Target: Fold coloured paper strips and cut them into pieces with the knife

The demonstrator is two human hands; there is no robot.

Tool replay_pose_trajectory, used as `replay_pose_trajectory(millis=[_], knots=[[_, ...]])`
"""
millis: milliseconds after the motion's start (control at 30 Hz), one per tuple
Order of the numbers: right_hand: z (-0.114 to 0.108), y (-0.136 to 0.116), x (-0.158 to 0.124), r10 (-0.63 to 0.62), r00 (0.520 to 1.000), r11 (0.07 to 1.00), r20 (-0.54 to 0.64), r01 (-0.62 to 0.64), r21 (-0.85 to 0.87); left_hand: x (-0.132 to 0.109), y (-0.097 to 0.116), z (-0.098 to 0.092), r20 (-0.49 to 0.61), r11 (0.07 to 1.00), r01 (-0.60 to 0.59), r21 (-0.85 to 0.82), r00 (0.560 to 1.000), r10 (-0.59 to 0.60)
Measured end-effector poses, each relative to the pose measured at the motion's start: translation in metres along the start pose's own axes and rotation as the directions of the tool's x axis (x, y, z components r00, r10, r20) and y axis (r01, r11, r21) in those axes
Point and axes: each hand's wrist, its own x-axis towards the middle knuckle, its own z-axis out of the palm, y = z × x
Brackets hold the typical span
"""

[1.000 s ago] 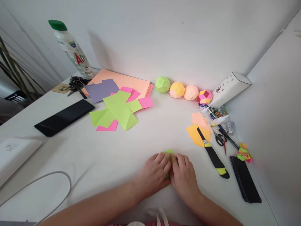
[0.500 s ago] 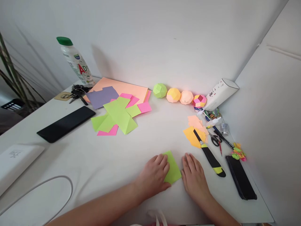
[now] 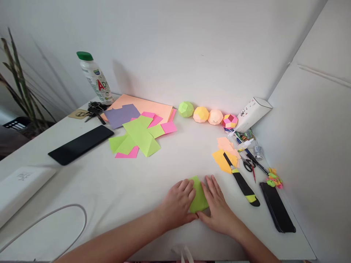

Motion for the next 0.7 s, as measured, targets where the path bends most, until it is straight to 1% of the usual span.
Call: replay_pose_trajectory(millis=[33, 100, 233, 333, 500, 567, 633, 700], knots=[[-0.002, 0.0, 0.001, 0.024, 0.998, 1.0, 0.05, -0.025, 0.009, 0.0, 0.0, -0.001, 0.008, 1.0, 0.004, -0.01, 1.0, -0.004], [-0.006, 0.0, 0.003, 0.064, 0.992, 0.998, 0.11, -0.066, 0.019, 0.001, 0.001, -0.003, 0.027, 1.0, 0.013, -0.026, 1.0, -0.012], [-0.015, 0.0, 0.009, 0.136, 0.975, 0.99, 0.174, -0.14, 0.012, 0.001, 0.0, -0.007, 0.074, 0.998, 0.037, -0.044, 0.997, -0.034], [-0.022, 0.007, 0.012, 0.186, 0.963, 0.982, 0.195, -0.191, 0.008, 0.001, -0.001, -0.006, 0.081, 0.998, 0.036, -0.055, 0.996, -0.031], [-0.029, 0.035, 0.006, 0.203, 0.964, 0.976, 0.172, -0.214, 0.044, 0.0, -0.003, 0.001, 0.055, 0.997, 0.026, -0.069, 0.998, -0.022], [-0.029, 0.043, 0.004, 0.193, 0.969, 0.975, 0.154, -0.206, 0.078, -0.001, -0.004, 0.004, 0.039, 0.997, 0.024, -0.08, 0.999, -0.02], [-0.027, 0.046, 0.005, 0.174, 0.978, 0.974, 0.112, -0.187, 0.125, -0.002, -0.006, 0.006, 0.02, 0.996, 0.018, -0.092, 1.0, -0.017], [-0.022, 0.043, 0.011, 0.17, 0.985, 0.969, 0.039, -0.174, 0.174, -0.002, -0.008, 0.007, 0.002, 0.995, 0.004, -0.101, 1.0, -0.004]])
